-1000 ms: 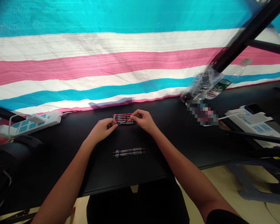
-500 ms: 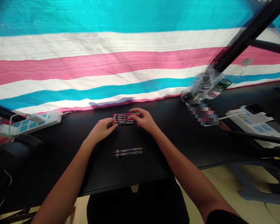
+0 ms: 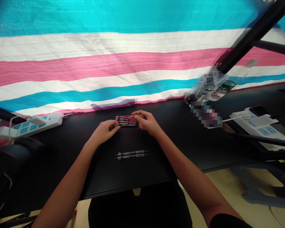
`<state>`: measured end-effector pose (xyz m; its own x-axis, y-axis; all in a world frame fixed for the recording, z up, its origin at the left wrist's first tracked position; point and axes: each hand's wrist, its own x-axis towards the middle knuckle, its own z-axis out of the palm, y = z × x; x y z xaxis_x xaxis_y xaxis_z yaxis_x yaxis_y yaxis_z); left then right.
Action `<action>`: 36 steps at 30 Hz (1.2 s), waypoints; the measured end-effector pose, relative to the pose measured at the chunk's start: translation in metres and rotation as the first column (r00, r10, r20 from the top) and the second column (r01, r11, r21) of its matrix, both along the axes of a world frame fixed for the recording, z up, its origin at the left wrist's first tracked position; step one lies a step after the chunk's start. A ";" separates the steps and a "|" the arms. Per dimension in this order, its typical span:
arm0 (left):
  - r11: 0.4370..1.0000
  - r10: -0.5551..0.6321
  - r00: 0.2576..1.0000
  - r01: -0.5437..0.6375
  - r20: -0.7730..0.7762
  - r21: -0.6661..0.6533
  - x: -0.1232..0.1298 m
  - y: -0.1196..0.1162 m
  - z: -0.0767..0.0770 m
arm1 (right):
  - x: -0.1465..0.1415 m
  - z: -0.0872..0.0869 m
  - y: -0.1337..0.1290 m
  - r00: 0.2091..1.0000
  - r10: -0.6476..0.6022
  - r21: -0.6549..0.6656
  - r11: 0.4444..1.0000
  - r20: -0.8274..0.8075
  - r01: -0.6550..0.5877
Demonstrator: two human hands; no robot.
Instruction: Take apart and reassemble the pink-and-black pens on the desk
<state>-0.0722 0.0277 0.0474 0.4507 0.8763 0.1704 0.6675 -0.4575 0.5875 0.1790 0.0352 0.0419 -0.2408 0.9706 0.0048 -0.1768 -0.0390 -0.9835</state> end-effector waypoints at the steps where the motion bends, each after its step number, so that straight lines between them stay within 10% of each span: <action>1: 1.000 0.000 1.000 0.000 -0.001 -0.002 0.000 0.000 0.000 | 0.000 0.001 0.000 1.000 0.001 -0.002 1.000 -0.014 -0.001; 36: 1.000 -0.002 1.000 0.002 -0.001 -0.012 0.000 0.000 0.001 | 0.000 -0.014 0.007 0.993 -0.093 0.113 0.990 0.073 0.084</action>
<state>-0.0722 0.0281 0.0481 0.4529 0.8772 0.1593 0.6672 -0.4519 0.5921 0.1789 0.0424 0.0276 -0.1578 0.9827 0.0968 -0.0979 0.0820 -0.9918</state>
